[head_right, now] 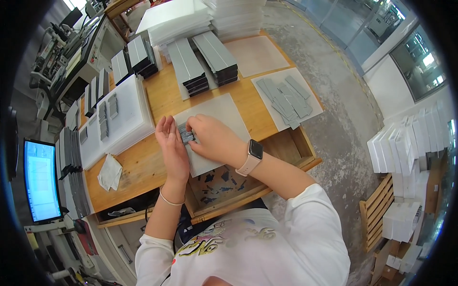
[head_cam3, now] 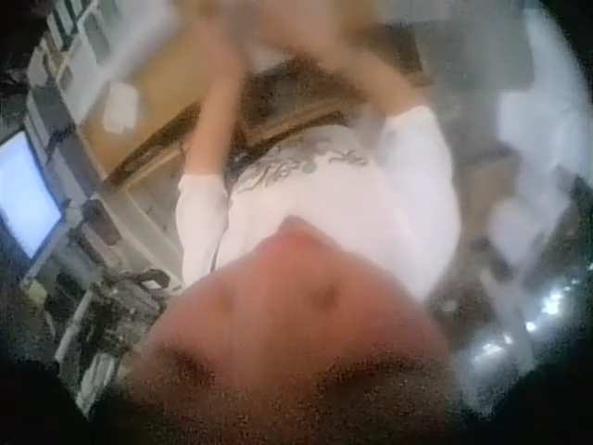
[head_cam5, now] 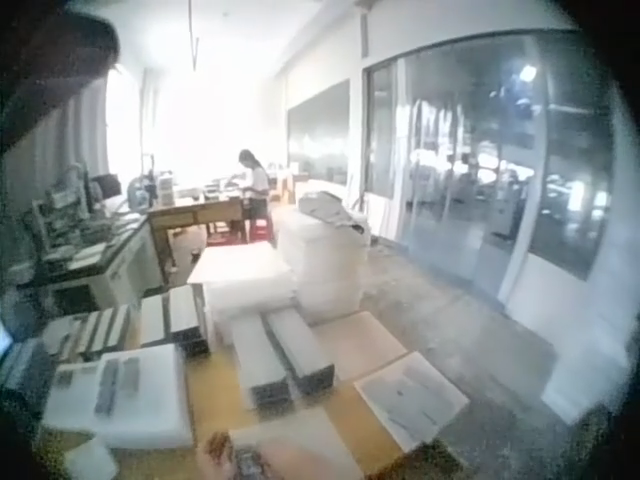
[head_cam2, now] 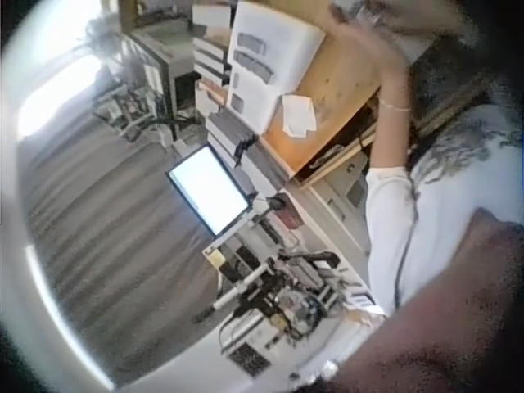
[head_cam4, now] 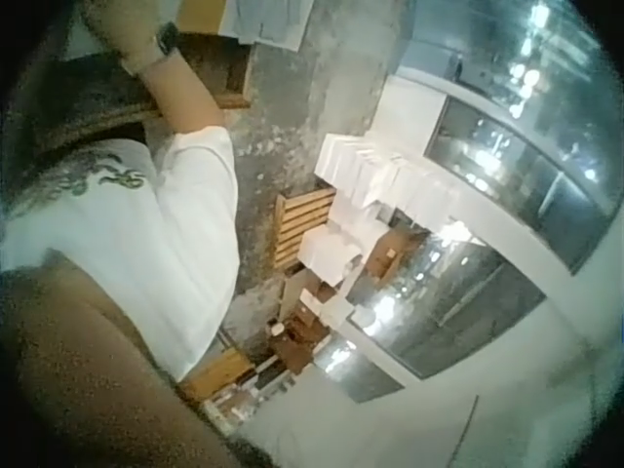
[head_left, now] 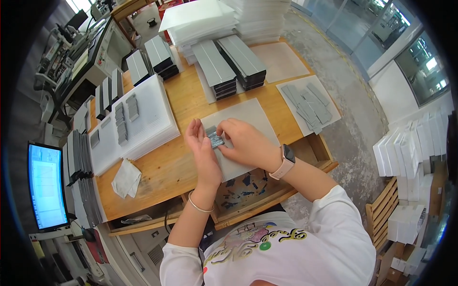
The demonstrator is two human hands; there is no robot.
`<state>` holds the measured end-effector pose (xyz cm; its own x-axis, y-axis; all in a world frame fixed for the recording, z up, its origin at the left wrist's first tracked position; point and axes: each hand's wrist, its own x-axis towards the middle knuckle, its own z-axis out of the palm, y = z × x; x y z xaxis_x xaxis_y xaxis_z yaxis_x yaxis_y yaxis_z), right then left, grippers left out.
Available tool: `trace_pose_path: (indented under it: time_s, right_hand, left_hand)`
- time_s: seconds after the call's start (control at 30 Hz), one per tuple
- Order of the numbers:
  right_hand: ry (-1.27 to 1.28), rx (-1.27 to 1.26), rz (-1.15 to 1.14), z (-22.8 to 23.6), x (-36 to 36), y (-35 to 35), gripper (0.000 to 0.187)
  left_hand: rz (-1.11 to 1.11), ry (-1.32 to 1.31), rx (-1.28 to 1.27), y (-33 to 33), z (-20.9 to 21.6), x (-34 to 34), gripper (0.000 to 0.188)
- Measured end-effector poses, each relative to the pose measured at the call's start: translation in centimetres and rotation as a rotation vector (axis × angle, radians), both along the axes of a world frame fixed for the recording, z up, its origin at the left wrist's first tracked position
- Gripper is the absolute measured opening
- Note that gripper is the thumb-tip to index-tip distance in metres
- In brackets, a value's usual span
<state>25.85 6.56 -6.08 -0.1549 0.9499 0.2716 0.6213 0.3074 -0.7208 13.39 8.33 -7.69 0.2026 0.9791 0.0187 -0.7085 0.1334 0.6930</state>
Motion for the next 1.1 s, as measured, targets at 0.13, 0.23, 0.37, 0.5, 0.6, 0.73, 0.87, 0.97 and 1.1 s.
trace_pose_path:
  time_s: [0.13,0.23,0.37,0.5,0.6,0.73,0.87,0.97,1.1]
  right_hand:
    - [0.033,-0.002,-0.008,-0.1,0.2,0.2,0.022]
    - [0.037,-0.008,-0.009,-0.1,0.4,0.2,0.021]
    - [0.063,-0.012,-0.028,-0.4,0.4,0.3,0.02]
    - [0.047,0.046,-0.059,-0.6,0.5,0.2,0.018]
    - [0.029,0.113,-0.069,-0.7,0.5,0.2,0.017]
    - [0.007,0.161,-0.066,-0.9,0.3,0.2,0.017]
    - [-0.012,0.229,-0.098,0.5,1.2,-0.8,0.018]
    - [-0.071,0.16,-0.273,2.3,4.6,-2.5,0.02]
    - [-0.2,0.196,-0.726,1.6,11.5,-5.2,0.025]
  left_hand:
    - [0.093,0.299,0.163,0.4,-0.4,0.7,0.049]
    - [0.105,0.264,0.192,0.6,-0.9,0.7,0.05]
    - [0.115,0.231,0.186,1.1,-1.1,0.9,0.05]
    - [0.123,0.203,0.182,1.2,-1.1,1.1,0.05]
    - [0.118,0.177,0.195,1.2,-1.4,1.0,0.051]
    - [0.14,0.142,0.174,1.2,-1.4,0.9,0.047]
    - [0.133,0.13,0.196,1.1,-1.3,0.5,0.048]
    - [0.103,0.121,0.227,0.0,-0.6,0.3,0.049]
    - [0.094,0.434,0.395,-2.7,1.0,-0.8,0.047]
